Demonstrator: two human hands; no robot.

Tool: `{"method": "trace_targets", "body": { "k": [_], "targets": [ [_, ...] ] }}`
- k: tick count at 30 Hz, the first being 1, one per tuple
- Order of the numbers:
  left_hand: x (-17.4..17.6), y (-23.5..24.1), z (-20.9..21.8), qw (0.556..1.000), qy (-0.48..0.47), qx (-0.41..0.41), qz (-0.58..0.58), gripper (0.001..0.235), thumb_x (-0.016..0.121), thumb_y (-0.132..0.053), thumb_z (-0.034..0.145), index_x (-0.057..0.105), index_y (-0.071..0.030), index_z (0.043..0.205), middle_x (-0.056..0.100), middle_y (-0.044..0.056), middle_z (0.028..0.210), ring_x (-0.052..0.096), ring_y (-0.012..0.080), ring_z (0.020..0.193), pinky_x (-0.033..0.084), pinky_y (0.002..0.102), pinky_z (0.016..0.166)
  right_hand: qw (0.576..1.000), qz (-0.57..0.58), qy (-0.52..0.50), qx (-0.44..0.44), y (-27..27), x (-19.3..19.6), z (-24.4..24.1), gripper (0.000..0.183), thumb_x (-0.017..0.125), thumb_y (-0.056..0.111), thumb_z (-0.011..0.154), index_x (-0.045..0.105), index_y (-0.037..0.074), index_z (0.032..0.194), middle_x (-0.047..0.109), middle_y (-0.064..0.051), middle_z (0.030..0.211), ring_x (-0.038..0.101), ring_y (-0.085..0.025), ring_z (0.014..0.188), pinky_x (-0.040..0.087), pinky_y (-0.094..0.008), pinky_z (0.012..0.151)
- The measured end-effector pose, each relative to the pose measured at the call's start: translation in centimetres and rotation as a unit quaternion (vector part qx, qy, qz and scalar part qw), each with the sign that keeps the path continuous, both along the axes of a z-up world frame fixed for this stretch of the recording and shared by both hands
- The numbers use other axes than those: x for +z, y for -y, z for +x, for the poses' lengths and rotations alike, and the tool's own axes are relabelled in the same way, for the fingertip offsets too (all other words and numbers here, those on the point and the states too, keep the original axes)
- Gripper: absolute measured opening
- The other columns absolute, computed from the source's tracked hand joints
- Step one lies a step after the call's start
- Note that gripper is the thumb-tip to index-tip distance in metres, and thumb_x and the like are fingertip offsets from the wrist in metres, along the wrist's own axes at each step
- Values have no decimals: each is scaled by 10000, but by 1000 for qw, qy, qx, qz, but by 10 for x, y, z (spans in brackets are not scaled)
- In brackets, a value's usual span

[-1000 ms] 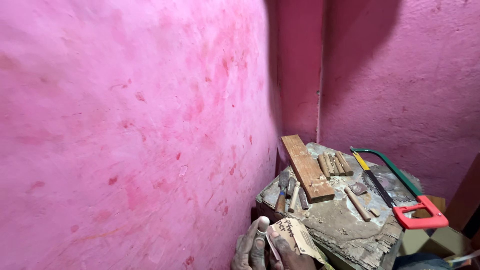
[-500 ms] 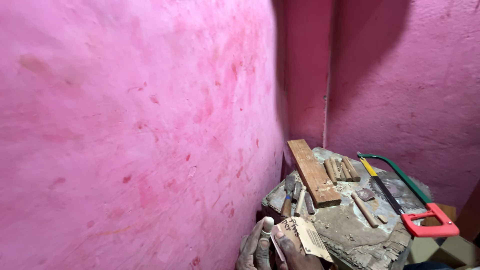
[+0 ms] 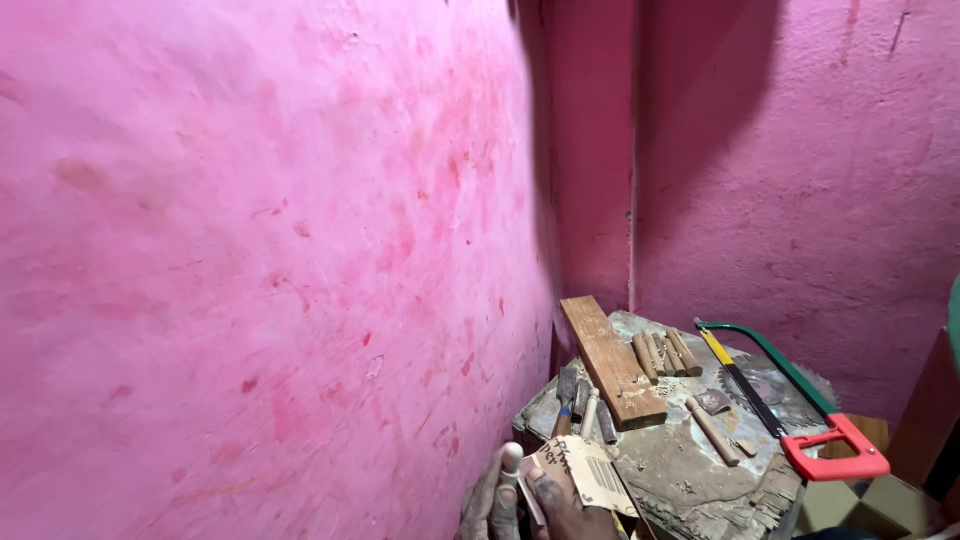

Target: The person sits on the floor and sands a small cylindrical wooden dowel using a piece of sandpaper. They rotate the dowel and rub the sandpaper along its surface repeatedly to smooth it.

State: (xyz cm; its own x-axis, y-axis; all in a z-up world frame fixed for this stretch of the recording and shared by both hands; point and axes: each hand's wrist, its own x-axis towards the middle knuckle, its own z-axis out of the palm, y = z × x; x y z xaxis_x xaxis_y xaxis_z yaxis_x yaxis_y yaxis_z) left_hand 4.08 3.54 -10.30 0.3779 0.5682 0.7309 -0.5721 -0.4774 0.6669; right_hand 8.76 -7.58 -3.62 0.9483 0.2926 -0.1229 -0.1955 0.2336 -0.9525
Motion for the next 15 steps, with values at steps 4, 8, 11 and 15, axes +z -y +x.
{"method": "trace_targets", "body": {
  "k": [4,8,11,15],
  "targets": [
    [2,3,-13,990,-90,-38,-100,415,590,-259,975,694,-81,1335,760,152,1112,766,256,1007,620,356,904,996,27,21,86,-3,-1,-5,354,657,273,945,620,18,1189,624,-96,720,509,-123,506,388,-285,422],
    [13,-8,-16,997,-49,18,-57,384,570,-218,994,694,-69,1326,764,145,1152,769,248,1032,611,357,936,989,34,135,39,-16,-1,-5,407,686,239,901,574,29,1231,674,-54,878,621,-84,626,501,-250,494],
    [8,-17,-19,996,-67,51,-37,386,566,-211,993,704,-56,1319,759,138,1179,742,248,1081,587,368,979,993,52,68,82,-25,-5,-8,438,700,278,961,604,-33,1254,576,-126,834,512,-112,550,396,-258,424],
    [6,-32,-13,997,-32,48,-42,410,524,-230,1008,631,-30,1349,755,144,1234,748,242,1104,594,373,970,995,39,60,70,-39,-5,-8,695,716,186,911,317,166,1481,732,-203,1015,626,-154,597,472,-292,446]
  ]
}}
